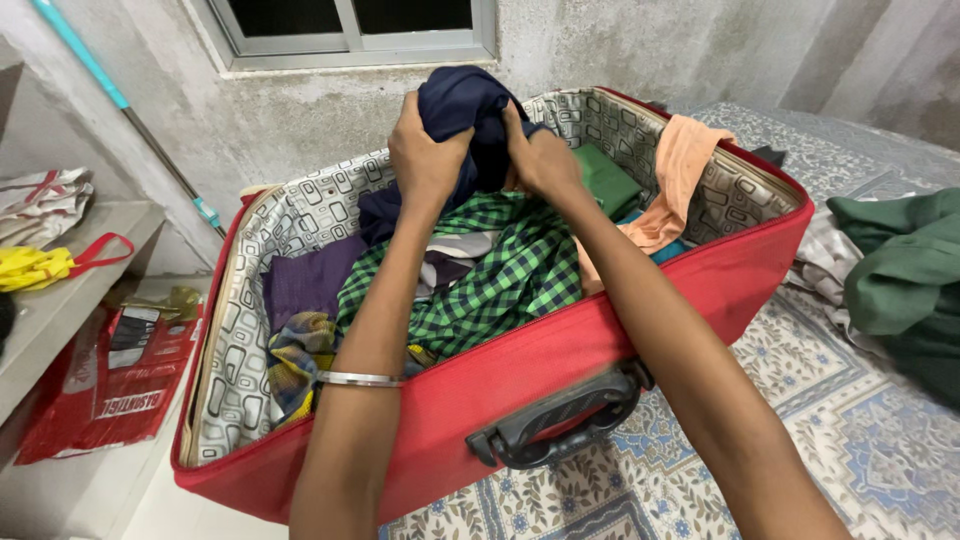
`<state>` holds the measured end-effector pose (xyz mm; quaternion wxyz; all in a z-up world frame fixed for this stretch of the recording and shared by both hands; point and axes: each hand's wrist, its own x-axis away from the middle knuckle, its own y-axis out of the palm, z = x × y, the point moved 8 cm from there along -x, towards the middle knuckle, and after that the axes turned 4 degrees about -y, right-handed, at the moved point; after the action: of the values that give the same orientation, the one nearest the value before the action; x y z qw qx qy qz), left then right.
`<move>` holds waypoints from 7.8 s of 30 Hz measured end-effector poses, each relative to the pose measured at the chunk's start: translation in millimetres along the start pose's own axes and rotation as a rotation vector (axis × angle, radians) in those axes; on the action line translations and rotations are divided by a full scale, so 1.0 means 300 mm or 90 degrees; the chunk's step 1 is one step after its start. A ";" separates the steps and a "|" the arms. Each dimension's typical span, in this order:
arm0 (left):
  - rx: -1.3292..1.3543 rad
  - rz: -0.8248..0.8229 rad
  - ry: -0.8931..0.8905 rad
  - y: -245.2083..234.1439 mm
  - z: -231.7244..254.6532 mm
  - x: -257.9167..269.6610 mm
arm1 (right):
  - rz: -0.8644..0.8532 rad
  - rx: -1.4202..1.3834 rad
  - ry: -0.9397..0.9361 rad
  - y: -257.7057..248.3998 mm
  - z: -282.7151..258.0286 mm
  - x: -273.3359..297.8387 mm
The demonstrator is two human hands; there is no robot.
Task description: The person folds several items of clothing by hand and places them inside a red suitcase on a bed, shifting other garments to make room.
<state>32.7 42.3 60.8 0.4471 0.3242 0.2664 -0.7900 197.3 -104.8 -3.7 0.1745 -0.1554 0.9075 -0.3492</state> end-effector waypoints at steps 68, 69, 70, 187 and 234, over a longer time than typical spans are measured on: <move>0.289 -0.319 -0.209 0.106 -0.021 0.035 | -0.188 -0.816 -0.009 0.128 0.015 -0.106; 0.310 -0.305 -0.213 0.101 -0.032 0.029 | -0.196 -0.822 -0.023 0.132 0.004 -0.106; 0.298 -0.288 -0.241 0.095 -0.054 0.025 | -0.196 -0.788 -0.033 0.132 -0.001 -0.104; -0.025 -0.280 0.196 0.075 0.194 0.074 | -0.131 -0.975 -0.121 0.056 -0.039 -0.046; -0.211 -0.109 0.394 0.026 0.280 0.093 | 0.164 -0.537 -0.248 -0.080 -0.070 0.020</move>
<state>5.7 -36.1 93.3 0.3238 0.4473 0.5400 -0.6352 186.9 -112.2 26.2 0.3044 -0.1615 0.9323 0.1095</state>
